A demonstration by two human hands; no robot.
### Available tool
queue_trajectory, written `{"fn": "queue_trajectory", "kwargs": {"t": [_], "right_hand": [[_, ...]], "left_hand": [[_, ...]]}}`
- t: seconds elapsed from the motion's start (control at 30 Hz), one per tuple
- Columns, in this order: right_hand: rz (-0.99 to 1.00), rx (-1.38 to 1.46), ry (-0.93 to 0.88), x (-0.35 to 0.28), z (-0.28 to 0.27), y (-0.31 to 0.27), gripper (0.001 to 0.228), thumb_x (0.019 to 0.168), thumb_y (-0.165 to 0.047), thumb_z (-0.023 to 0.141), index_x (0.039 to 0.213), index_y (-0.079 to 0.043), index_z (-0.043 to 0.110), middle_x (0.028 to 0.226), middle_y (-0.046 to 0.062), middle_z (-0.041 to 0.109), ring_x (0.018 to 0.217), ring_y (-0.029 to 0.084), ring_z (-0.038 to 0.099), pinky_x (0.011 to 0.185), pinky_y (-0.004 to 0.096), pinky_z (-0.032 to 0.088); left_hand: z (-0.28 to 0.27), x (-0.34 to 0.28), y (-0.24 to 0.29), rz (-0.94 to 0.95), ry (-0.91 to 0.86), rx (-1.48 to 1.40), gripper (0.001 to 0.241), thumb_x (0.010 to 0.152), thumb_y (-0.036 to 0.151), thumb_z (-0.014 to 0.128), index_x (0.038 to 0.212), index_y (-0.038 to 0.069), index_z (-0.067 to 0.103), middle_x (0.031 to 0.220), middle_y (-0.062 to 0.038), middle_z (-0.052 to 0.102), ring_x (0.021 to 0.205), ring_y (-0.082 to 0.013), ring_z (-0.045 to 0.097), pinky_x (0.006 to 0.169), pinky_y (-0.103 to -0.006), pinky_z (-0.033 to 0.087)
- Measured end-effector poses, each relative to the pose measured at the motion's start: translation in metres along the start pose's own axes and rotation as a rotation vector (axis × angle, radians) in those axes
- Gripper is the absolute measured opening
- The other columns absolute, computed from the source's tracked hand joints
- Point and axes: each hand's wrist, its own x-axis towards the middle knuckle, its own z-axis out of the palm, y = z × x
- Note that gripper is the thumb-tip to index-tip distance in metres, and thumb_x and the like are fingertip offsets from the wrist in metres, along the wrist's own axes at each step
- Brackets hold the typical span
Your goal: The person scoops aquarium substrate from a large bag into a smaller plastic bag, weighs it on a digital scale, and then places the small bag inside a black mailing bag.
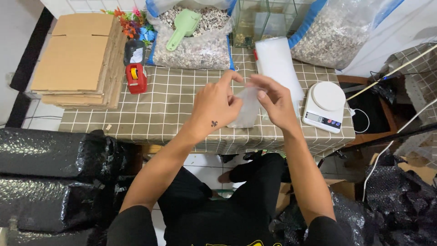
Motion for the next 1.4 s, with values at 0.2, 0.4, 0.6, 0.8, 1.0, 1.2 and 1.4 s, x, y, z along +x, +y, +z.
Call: {"fn": "queue_trajectory", "kwargs": {"t": [0.2, 0.4, 0.6, 0.8, 1.0, 1.2, 1.4], "right_hand": [[-0.108, -0.349, -0.147, 0.012, 0.000, -0.062, 0.026, 0.092, -0.001, 0.073, 0.118, -0.002, 0.071, 0.137, 0.023, 0.058, 0.124, 0.042, 0.061, 0.109, 0.051, 0.046], [-0.055, -0.695, -0.246, 0.024, -0.003, -0.075, 0.031, 0.088, 0.001, 0.072, 0.119, -0.002, 0.072, 0.121, 0.026, 0.068, 0.109, 0.050, 0.066, 0.096, 0.056, 0.051], [0.007, -0.796, -0.199, 0.018, -0.027, -0.072, 0.014, 0.090, 0.005, 0.068, 0.096, -0.007, 0.073, 0.097, 0.011, 0.074, 0.095, 0.037, 0.072, 0.088, 0.045, 0.055], [0.045, -0.583, -0.241, 0.020, -0.024, -0.099, 0.018, 0.077, 0.007, 0.063, 0.083, -0.007, 0.071, 0.105, 0.015, 0.073, 0.099, 0.041, 0.071, 0.091, 0.052, 0.053], [-0.023, -0.560, -0.280, 0.041, -0.005, -0.099, 0.022, 0.096, -0.003, 0.064, 0.115, -0.007, 0.075, 0.125, 0.025, 0.066, 0.109, 0.048, 0.066, 0.089, 0.049, 0.053], [0.050, -0.658, -0.355, 0.057, 0.013, -0.084, 0.025, 0.098, -0.014, 0.067, 0.117, 0.000, 0.074, 0.113, 0.028, 0.070, 0.094, 0.045, 0.070, 0.081, 0.053, 0.054], [0.160, -0.823, -0.469, 0.059, 0.001, -0.058, 0.016, 0.090, -0.023, 0.073, 0.088, -0.007, 0.076, 0.101, 0.017, 0.073, 0.089, 0.042, 0.072, 0.080, 0.050, 0.054]], "left_hand": [[0.011, 0.027, -0.033, 0.144, 0.030, -0.115, 0.043, 0.076, 0.015, 0.061, 0.119, 0.023, 0.057, 0.056, -0.001, 0.059, 0.065, -0.0318, 0.070, 0.070, -0.0462, 0.055], [0.013, 0.041, -0.045, 0.165, 0.011, -0.231, 0.046, 0.075, 0.012, 0.059, 0.120, 0.021, 0.057, 0.056, 0.001, 0.061, 0.059, -0.0224, 0.067, 0.068, -0.0368, 0.055], [-0.001, 0.043, -0.043, 0.169, 0.071, -0.291, 0.042, 0.077, 0.007, 0.058, 0.118, 0.018, 0.059, 0.058, -0.001, 0.061, 0.057, -0.0196, 0.064, 0.064, -0.0332, 0.052], [-0.003, 0.047, -0.038, 0.180, 0.090, -0.272, 0.041, 0.076, 0.007, 0.058, 0.116, 0.017, 0.060, 0.057, -0.001, 0.062, 0.057, -0.0200, 0.065, 0.063, -0.0329, 0.052], [-0.004, 0.045, -0.044, 0.173, 0.050, -0.283, 0.041, 0.077, 0.007, 0.058, 0.117, 0.017, 0.060, 0.058, -0.001, 0.062, 0.058, -0.0194, 0.064, 0.065, -0.0323, 0.052], [-0.009, 0.046, -0.048, 0.180, 0.040, -0.239, 0.041, 0.079, 0.007, 0.059, 0.119, 0.017, 0.059, 0.059, -0.002, 0.062, 0.059, -0.0220, 0.065, 0.064, -0.0353, 0.052], [-0.015, 0.044, -0.052, 0.121, 0.058, -0.208, 0.041, 0.080, 0.008, 0.057, 0.119, 0.016, 0.059, 0.061, -0.002, 0.062, 0.063, -0.0224, 0.066, 0.069, -0.0353, 0.053]]}}
